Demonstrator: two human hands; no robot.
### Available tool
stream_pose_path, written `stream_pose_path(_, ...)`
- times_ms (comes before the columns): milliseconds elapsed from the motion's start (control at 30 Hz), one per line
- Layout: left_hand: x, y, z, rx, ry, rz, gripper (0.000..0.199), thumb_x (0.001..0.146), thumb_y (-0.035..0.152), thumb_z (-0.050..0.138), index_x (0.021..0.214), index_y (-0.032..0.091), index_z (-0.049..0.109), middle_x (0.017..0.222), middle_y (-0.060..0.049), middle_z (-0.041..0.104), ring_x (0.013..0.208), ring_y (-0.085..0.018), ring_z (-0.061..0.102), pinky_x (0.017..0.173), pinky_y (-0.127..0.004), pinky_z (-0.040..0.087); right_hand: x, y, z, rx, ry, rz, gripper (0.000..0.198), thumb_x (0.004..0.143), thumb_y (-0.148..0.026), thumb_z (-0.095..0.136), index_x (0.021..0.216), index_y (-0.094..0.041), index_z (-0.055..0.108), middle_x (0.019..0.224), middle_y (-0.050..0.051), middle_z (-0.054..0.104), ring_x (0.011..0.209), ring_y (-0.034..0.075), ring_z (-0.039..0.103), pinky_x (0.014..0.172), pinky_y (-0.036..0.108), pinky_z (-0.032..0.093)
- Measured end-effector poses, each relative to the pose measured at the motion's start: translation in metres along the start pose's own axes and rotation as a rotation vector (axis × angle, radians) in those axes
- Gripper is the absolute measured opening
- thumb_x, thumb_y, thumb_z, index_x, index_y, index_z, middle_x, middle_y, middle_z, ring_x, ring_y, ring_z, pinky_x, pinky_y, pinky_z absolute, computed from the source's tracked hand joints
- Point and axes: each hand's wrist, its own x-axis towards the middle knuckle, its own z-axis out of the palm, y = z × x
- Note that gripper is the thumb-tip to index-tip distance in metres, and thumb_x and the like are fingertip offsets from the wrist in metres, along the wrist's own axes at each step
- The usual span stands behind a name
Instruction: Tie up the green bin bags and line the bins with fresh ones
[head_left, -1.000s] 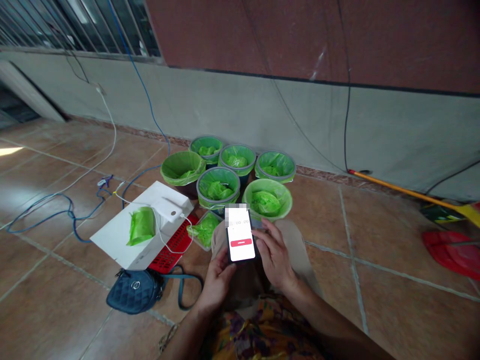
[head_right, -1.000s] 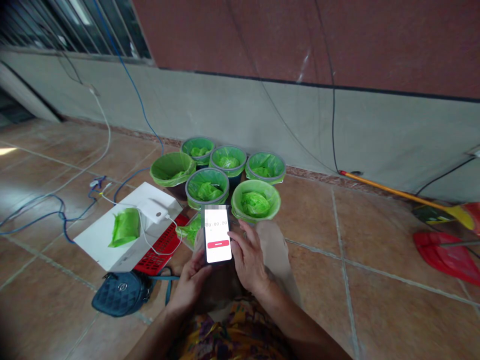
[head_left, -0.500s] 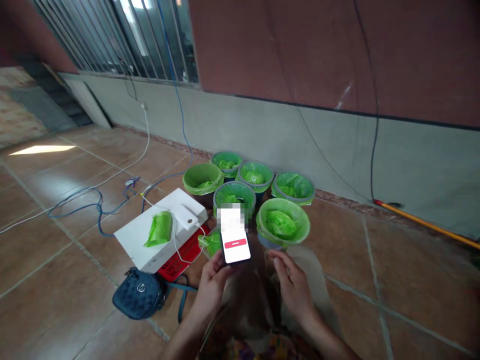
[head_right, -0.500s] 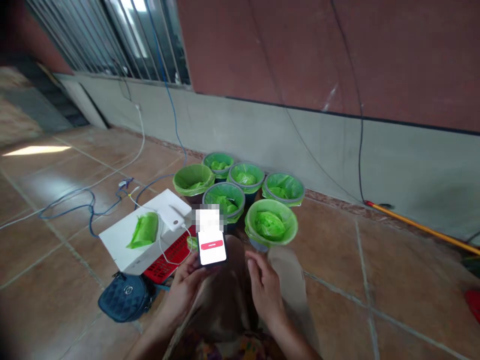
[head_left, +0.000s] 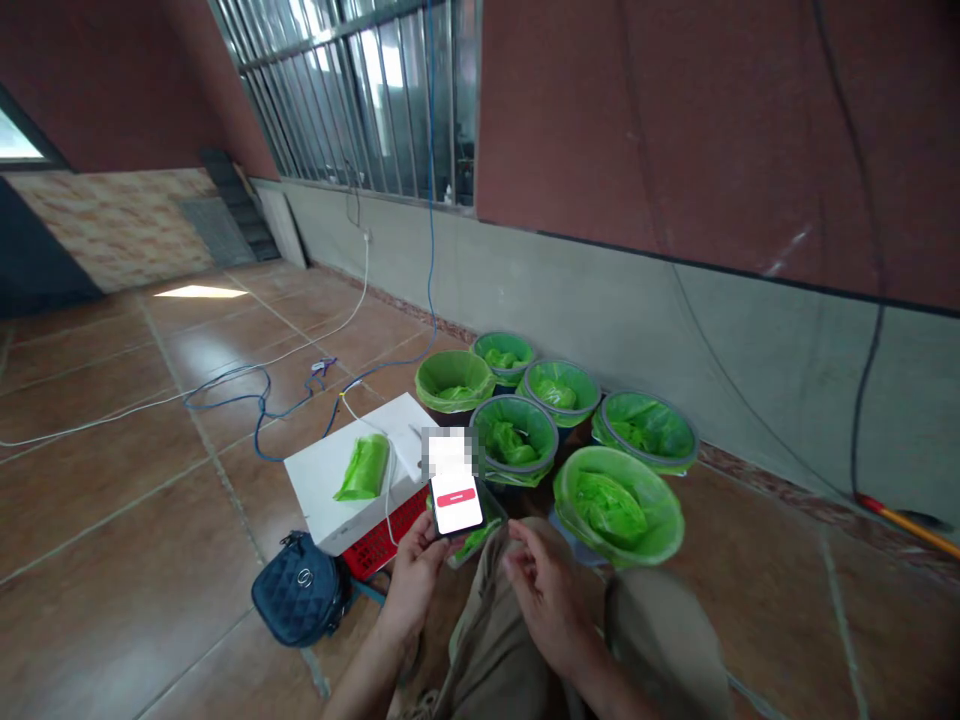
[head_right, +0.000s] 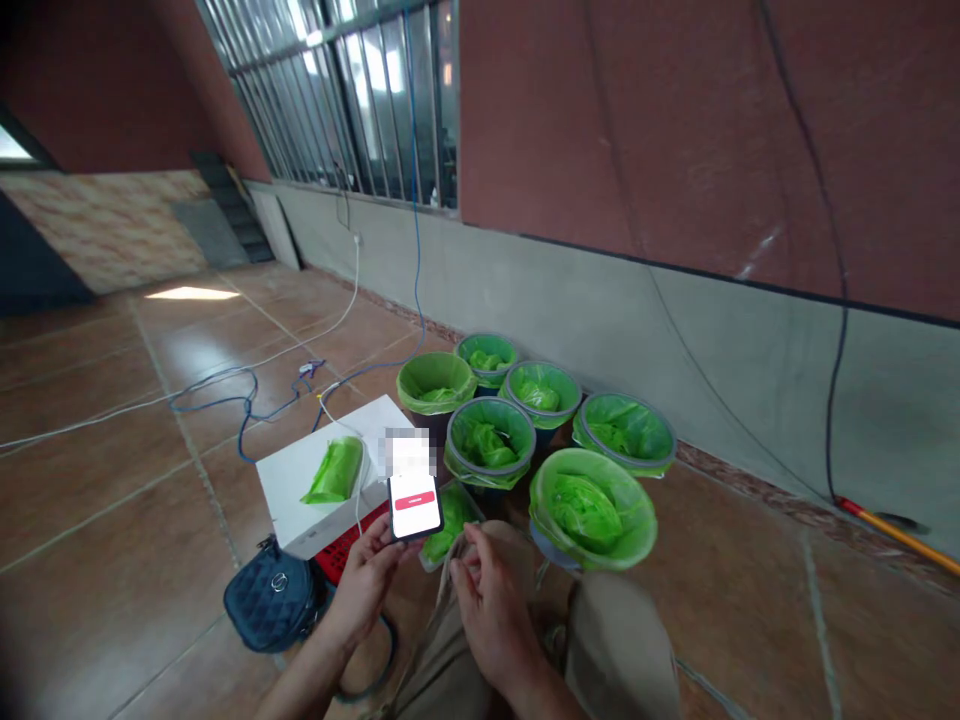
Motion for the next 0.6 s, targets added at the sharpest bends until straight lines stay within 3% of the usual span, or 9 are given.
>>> stream_pose_path(200,0.014,-0.001,-0.014,0.012,0.042,0.002,0.047,0.066,0.014,0.068,0.112,0.015,0.063,0.117,-0.012,0.070,0.108,-0.026,0.065,0.097,-0.040,0.049,0.013,0.013,0.019,0.012,-0.069,0.076,0.046,0.087,-0.037,0.051,0.128,-0.017,0.054,0.104,0.011,0.068,0.091,0.023,0.067,0.078,0.037,0.057)
stream_pose_path(367,0.016,0.000,-0.011,0.007,0.026,0.004,0.048,0.065,0.014,0.068,0.113,0.015,0.063,0.117,-0.012,0.070,0.112,-0.028,0.064,0.099,-0.042,0.048,0.031,0.014,0.030,-0.004,-0.062,0.066,0.046,0.084,-0.035,0.053,0.125,-0.015,0.056,0.104,0.013,0.068,0.093,0.024,0.066,0.081,0.040,0.055)
stream_pose_path(600,0.015,-0.002,-0.007,0.018,-0.003,-0.022,0.045,0.065,0.014,0.069,0.110,0.016,0.064,0.114,-0.011,0.071,0.109,-0.027,0.065,0.100,-0.041,0.048,0.039,0.019,0.041,0.146,-0.141,0.131,0.049,0.085,-0.034,0.052,0.130,-0.015,0.052,0.111,0.015,0.068,0.096,0.023,0.067,0.084,0.038,0.055)
